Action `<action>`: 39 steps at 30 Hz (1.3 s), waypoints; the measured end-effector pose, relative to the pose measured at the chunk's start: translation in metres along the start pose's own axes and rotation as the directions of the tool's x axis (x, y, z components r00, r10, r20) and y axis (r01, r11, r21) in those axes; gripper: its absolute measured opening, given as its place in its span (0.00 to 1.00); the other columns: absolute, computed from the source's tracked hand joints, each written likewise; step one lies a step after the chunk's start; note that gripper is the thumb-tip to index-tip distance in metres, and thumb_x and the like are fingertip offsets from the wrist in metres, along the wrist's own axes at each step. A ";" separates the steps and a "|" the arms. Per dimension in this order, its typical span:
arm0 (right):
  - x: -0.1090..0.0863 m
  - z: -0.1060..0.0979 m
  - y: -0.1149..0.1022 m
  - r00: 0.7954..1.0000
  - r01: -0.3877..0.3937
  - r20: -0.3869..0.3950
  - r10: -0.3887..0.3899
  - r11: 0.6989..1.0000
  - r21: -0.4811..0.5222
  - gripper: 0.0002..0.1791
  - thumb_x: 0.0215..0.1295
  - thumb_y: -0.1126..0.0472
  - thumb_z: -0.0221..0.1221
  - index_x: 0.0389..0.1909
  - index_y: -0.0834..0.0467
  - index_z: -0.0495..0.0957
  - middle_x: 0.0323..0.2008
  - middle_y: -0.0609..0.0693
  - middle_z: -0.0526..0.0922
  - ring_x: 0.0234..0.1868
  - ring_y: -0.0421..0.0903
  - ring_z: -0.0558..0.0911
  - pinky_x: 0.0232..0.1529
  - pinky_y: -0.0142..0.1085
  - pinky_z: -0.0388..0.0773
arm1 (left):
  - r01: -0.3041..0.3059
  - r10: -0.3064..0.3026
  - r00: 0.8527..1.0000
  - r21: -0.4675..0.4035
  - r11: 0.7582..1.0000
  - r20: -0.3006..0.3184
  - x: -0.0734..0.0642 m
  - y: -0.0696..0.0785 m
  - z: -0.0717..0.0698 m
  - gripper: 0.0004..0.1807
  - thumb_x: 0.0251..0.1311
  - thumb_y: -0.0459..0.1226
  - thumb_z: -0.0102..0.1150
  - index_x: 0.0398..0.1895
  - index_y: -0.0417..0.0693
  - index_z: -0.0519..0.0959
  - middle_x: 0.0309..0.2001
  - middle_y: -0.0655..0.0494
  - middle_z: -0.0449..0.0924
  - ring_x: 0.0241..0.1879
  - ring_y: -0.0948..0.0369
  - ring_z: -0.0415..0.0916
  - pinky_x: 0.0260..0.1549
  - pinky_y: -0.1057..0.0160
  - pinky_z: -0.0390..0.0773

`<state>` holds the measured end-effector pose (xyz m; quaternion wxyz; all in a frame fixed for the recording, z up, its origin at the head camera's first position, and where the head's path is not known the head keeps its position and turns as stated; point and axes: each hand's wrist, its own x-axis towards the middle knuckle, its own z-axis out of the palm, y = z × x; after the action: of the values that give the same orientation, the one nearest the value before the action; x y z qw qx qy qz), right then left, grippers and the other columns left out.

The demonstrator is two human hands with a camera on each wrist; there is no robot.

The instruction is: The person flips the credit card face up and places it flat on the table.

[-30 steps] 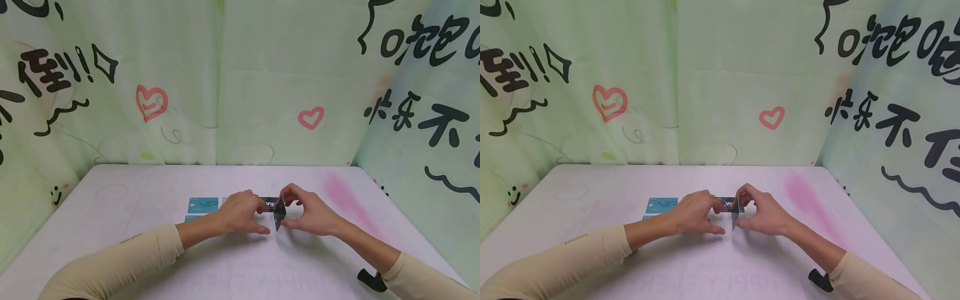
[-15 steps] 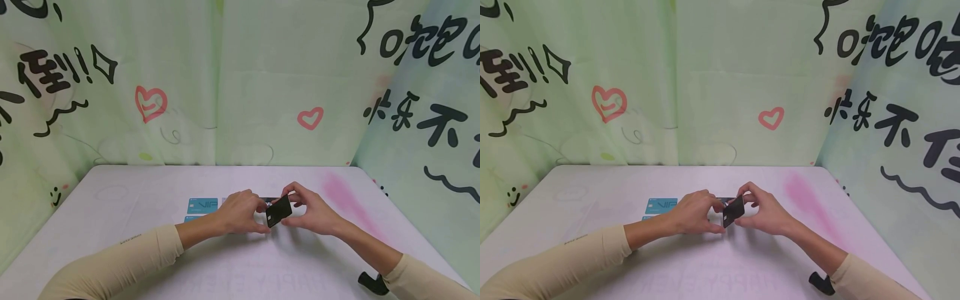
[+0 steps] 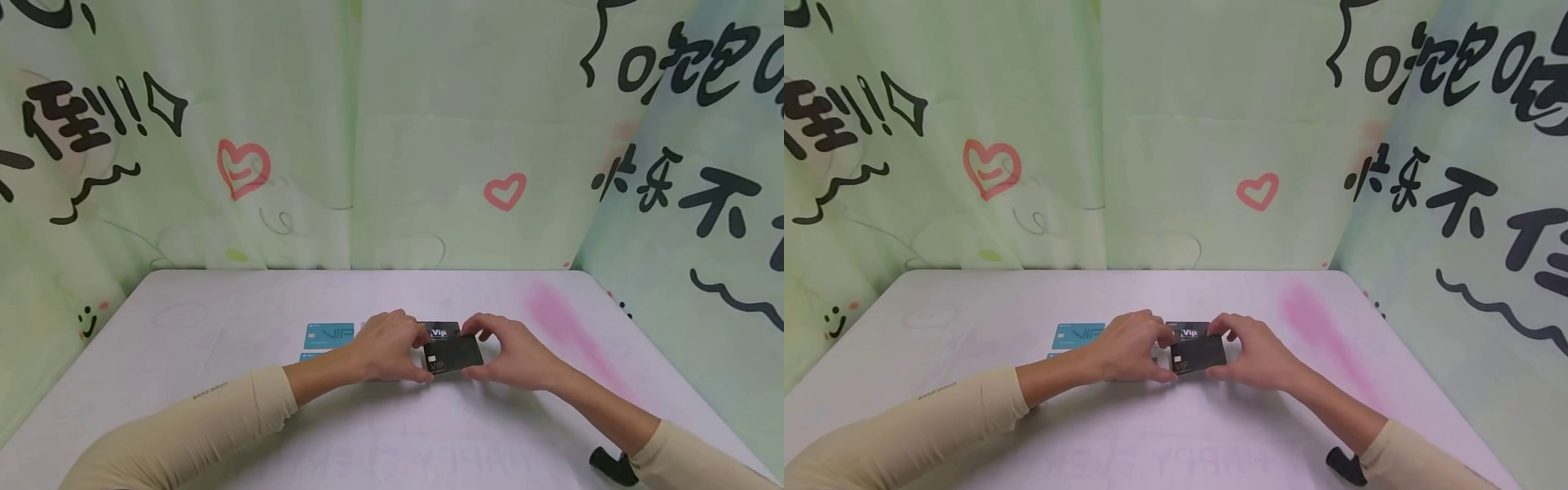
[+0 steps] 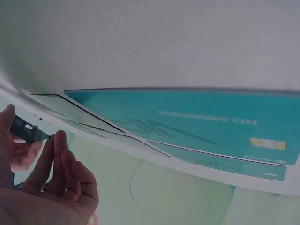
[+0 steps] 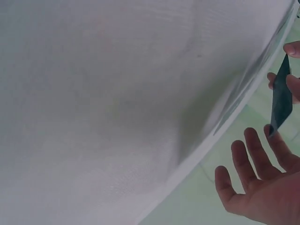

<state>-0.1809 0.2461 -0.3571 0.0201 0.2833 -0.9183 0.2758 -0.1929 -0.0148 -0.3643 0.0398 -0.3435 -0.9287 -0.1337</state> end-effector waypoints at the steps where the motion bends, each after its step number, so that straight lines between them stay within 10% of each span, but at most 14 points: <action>1: 0.000 0.000 0.000 1.000 0.003 0.001 -0.003 1.000 -0.010 0.26 0.49 0.55 0.79 0.50 0.47 0.81 0.45 0.37 0.85 0.47 0.46 0.81 0.52 0.48 0.76 | -0.001 0.001 1.000 0.004 1.000 0.004 0.000 0.000 0.000 0.23 0.49 0.58 0.77 0.43 0.57 0.90 0.33 0.65 0.84 0.36 0.65 0.71 0.30 0.67 0.70; 39: 0.008 0.007 0.000 0.993 -0.017 0.110 0.033 0.990 -0.142 0.19 0.49 0.55 0.80 0.42 0.52 0.86 0.39 0.40 0.87 0.39 0.43 0.79 0.43 0.38 0.76 | 0.088 -0.091 0.988 0.035 0.996 0.121 0.006 -0.001 0.005 0.24 0.49 0.58 0.79 0.42 0.53 0.91 0.30 0.65 0.78 0.37 0.65 0.71 0.32 0.66 0.72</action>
<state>-0.1867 0.2380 -0.3613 -0.0151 0.2847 -0.9387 0.1941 -0.1979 -0.0106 -0.3684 -0.0181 -0.3083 -0.9458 -0.1003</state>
